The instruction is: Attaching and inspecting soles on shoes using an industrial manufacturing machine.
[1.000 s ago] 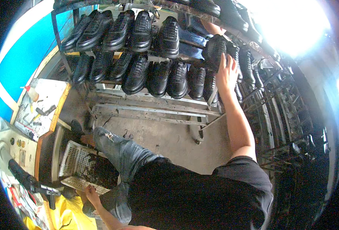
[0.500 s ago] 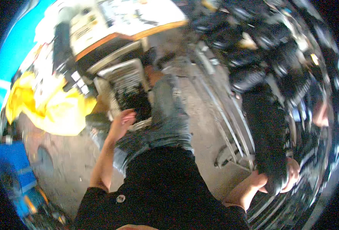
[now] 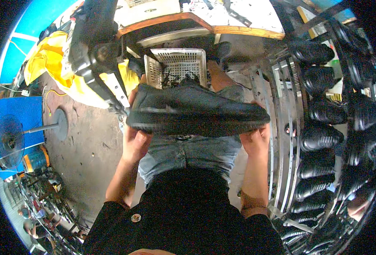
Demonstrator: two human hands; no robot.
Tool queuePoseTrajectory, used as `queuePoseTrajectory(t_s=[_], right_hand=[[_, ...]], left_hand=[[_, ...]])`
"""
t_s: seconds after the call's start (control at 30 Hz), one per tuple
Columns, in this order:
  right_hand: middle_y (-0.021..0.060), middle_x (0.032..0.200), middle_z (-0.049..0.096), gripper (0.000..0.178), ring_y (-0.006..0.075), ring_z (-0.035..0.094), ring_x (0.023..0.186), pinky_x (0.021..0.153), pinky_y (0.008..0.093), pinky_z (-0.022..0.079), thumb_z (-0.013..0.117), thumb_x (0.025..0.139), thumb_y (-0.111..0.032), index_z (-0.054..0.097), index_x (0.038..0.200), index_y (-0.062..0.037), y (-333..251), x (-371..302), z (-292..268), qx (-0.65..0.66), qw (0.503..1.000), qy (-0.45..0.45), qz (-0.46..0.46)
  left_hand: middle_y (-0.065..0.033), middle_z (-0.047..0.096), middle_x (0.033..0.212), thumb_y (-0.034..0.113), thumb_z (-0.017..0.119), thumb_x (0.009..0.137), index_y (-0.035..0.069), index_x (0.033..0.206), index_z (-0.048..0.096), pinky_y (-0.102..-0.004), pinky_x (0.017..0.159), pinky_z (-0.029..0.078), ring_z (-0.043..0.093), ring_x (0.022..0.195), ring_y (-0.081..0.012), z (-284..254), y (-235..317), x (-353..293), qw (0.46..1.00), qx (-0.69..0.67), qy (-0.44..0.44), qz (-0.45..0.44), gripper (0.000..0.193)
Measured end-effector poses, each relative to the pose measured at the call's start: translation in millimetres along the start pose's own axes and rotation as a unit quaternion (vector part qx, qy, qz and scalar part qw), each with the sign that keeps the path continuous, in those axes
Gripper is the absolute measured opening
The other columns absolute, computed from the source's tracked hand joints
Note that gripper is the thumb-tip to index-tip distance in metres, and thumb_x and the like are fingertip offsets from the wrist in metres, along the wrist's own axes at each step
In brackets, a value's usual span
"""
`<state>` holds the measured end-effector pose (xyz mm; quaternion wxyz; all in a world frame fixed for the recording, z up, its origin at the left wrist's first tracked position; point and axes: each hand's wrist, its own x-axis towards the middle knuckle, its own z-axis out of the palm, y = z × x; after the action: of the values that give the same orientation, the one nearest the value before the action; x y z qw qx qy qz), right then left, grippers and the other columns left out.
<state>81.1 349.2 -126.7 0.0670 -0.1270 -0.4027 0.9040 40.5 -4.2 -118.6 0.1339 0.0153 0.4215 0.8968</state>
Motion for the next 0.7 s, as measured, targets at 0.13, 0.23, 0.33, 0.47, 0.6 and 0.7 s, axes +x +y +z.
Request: queuePoseTrajectory(t_s=[0.13,0.23,0.33,0.47,0.6,0.7], right_hand=[[0.0120,0.136,0.061,0.081,0.0294,0.059,0.126,0.107,0.0463,0.049,0.086,0.081,-0.026,0.043,0.146,-0.0065,-7,21,12,-0.051,0.993,-0.096,-0.035],[0.0157,0.129,0.065,0.066,0.0287,0.065,0.115,0.101,0.0420,0.052,0.071,0.093,-0.033,0.043,0.145,-0.0056,-12,28,1,-0.129,0.988,-0.050,-0.068],[0.0170,0.127,0.066,0.062,0.0286,0.065,0.114,0.100,0.0411,0.052,0.069,0.094,-0.031,0.043,0.144,-0.0036,-20,41,9,-0.181,0.977,-0.053,-0.103],[0.0270,0.131,0.061,0.060,0.0358,0.062,0.119,0.104,0.0465,0.050,0.068,0.092,-0.027,0.043,0.140,-0.0016,-32,54,4,-0.141,0.989,0.012,-0.045],[0.0301,0.128,0.062,0.047,0.0381,0.062,0.118,0.103,0.0480,0.050,0.058,0.098,-0.024,0.044,0.137,-0.0032,-39,55,20,-0.116,0.991,-0.031,-0.059],[0.0318,0.126,0.061,0.046,0.0399,0.062,0.117,0.102,0.0499,0.050,0.055,0.099,-0.025,0.042,0.138,-0.0035,-42,59,44,-0.236,0.962,-0.093,-0.106]], left_hand=[[-0.0112,0.058,0.136,-0.008,0.078,0.081,0.008,0.160,0.016,-0.0349,0.095,0.052,0.062,0.110,-0.0187,33,23,8,0.987,0.160,0.015,0.019,0.101],[-0.0107,0.053,0.143,-0.009,0.082,0.076,0.007,0.162,0.014,-0.0338,0.097,0.050,0.060,0.114,-0.0173,38,27,15,0.981,0.194,0.015,0.009,0.111],[-0.0108,0.047,0.150,-0.007,0.084,0.073,0.008,0.163,0.005,-0.0334,0.099,0.049,0.057,0.120,-0.0174,45,26,23,0.985,0.174,0.019,0.013,0.121],[-0.0129,0.049,0.148,-0.006,0.086,0.072,0.005,0.162,0.005,-0.0357,0.100,0.050,0.057,0.123,-0.0197,37,21,21,0.989,0.120,0.060,0.057,0.122],[-0.0169,0.054,0.138,-0.008,0.085,0.073,0.015,0.162,0.010,-0.0418,0.088,0.058,0.064,0.113,-0.0271,18,11,9,0.987,0.129,0.091,0.041,0.119],[-0.0136,0.032,0.160,0.017,0.082,0.081,0.017,0.163,-0.009,-0.0484,0.115,0.037,0.045,0.137,-0.0324,17,12,10,0.983,0.132,0.126,-0.038,0.123]])
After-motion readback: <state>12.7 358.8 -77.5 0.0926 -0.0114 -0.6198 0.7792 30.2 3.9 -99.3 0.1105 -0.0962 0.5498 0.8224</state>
